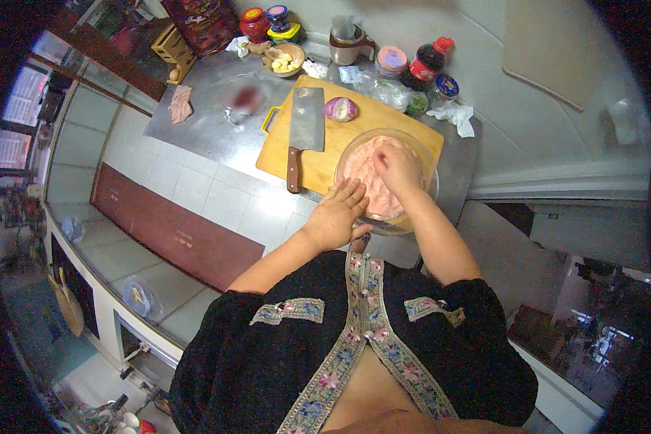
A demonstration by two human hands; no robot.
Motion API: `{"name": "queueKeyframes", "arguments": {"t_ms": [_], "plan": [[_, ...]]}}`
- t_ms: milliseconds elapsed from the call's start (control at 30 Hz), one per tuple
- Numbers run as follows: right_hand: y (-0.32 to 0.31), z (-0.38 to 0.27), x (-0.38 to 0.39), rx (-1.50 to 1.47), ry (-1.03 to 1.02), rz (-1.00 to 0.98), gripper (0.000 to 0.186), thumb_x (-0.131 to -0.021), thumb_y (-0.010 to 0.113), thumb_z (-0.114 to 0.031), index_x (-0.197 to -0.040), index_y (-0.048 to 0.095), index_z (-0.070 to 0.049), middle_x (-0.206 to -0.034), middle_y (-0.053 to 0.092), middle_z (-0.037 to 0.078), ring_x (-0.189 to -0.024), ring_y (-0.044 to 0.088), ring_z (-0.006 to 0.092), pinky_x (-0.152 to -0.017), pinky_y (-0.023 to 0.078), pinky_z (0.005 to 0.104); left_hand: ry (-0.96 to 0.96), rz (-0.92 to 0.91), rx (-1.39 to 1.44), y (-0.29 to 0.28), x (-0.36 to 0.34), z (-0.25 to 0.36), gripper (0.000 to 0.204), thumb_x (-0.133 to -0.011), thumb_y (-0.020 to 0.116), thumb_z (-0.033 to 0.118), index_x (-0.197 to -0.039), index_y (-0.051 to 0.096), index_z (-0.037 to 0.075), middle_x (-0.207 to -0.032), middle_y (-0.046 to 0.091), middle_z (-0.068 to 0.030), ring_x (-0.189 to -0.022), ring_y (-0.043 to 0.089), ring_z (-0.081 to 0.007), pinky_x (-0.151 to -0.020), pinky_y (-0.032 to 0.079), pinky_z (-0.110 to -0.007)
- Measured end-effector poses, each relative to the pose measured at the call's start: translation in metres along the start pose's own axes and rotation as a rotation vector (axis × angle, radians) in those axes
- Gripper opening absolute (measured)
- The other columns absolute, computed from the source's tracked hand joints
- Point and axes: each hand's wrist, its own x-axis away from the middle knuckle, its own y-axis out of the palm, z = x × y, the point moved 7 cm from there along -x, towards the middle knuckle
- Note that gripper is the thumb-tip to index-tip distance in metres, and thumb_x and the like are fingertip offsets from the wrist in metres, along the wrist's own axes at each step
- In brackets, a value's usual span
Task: The person washes a metal bowl and a frying pan in the sink, then wipes the sink area and the stovetop with a cloth. They move a pot on the stove and wipe the surface around it. Finally, they knead a mass of dough on a cutting board.
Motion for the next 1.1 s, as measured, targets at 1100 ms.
{"name": "queueKeyframes", "arguments": {"t_ms": [1100], "plan": [[0.005, -0.091, 0.051, -1.428, 0.248, -0.862, 0.031, -0.101, 0.057, -0.017, -0.125, 0.064, 0.003, -0.105, 0.068, 0.004, -0.092, 0.06, 0.0097, -0.08, 0.048, 0.0225, -0.507, 0.965, 0.528, -0.091, 0.063, -0.028, 0.009, -0.085, 0.075, 0.012, -0.091, 0.073, 0.005, -0.096, 0.072, -0.0067, -0.093, 0.066, -0.022, -0.085, 0.048, -0.035]]}}
